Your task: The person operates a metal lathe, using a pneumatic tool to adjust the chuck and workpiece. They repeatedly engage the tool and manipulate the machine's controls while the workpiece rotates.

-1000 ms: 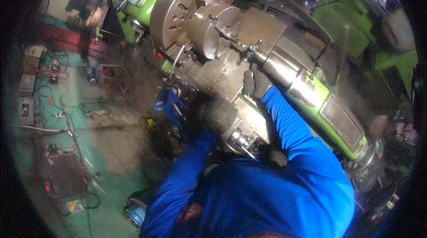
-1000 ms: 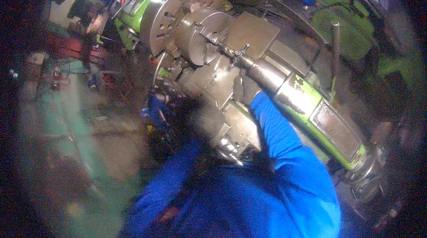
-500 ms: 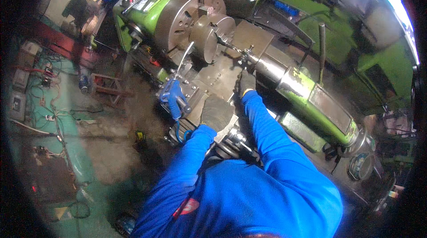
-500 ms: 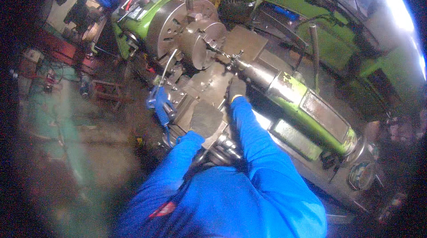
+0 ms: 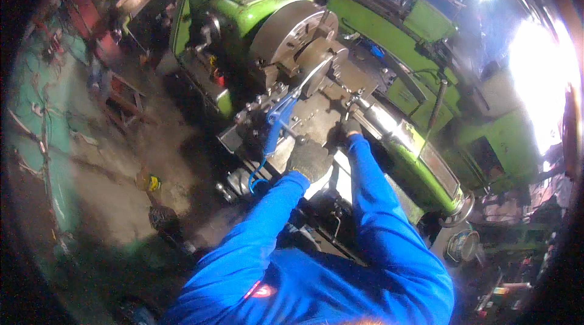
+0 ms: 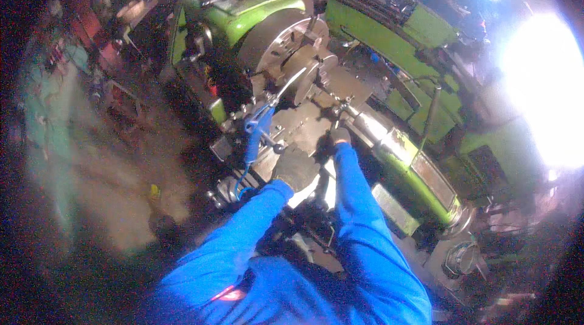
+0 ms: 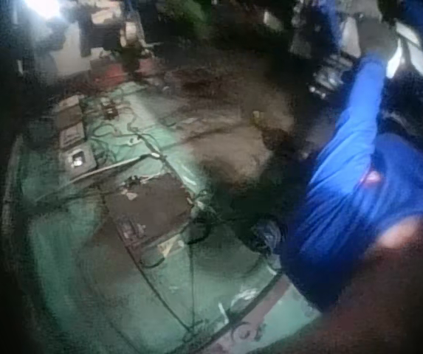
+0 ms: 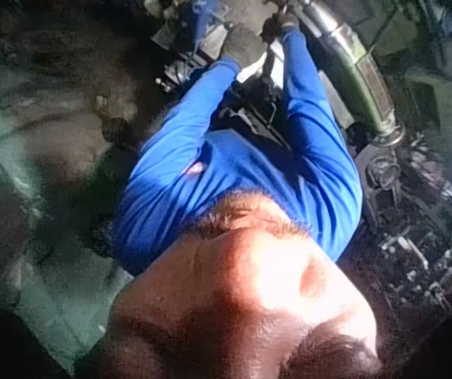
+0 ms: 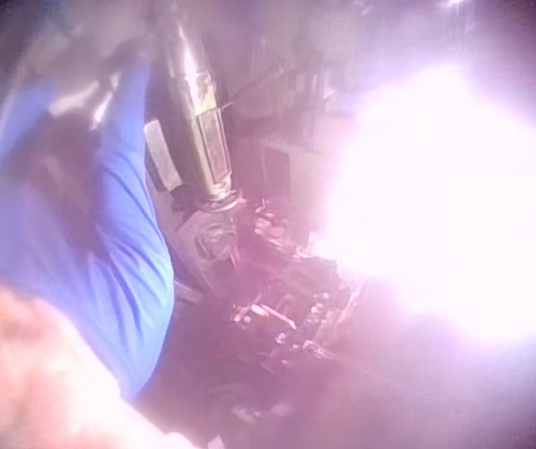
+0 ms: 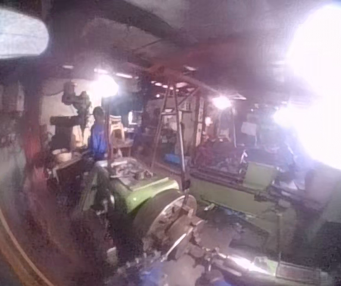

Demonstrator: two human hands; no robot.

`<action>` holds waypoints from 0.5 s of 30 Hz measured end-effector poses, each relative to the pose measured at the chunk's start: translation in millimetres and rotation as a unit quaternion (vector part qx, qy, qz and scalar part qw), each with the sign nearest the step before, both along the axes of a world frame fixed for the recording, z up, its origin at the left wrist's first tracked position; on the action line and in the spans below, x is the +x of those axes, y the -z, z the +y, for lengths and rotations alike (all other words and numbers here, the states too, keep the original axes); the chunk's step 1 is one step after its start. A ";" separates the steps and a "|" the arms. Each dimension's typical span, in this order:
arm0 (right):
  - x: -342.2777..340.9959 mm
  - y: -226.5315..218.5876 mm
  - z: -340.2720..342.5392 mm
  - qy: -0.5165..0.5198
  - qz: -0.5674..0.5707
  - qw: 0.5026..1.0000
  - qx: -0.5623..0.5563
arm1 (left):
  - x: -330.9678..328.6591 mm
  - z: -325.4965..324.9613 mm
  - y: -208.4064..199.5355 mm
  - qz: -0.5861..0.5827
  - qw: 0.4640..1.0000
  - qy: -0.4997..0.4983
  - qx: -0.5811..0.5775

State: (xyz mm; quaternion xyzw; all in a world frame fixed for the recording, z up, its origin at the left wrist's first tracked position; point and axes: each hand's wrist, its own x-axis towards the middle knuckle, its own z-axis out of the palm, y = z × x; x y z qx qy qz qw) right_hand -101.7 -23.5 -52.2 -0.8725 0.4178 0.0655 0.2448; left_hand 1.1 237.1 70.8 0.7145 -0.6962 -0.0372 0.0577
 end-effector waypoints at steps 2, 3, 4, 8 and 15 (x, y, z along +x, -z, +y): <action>-1.9 1.1 -3.5 -0.017 0.023 0.999 0.017 | -0.6 1.0 5.2 0.016 1.000 0.003 0.025; -2.4 4.4 0.5 -0.027 0.032 0.999 0.025 | -1.8 4.4 7.7 0.019 0.999 0.005 0.038; -0.9 2.1 0.4 -0.032 0.036 0.998 0.031 | 0.1 3.2 7.2 0.011 0.999 0.002 0.044; -0.7 -3.7 4.6 -0.051 0.050 0.996 0.058 | 4.7 10.1 -1.2 0.035 0.998 -0.009 0.049; -14.9 12.0 6.6 -0.102 0.077 0.991 0.042 | 2.6 15.4 -18.8 0.016 0.997 0.040 0.057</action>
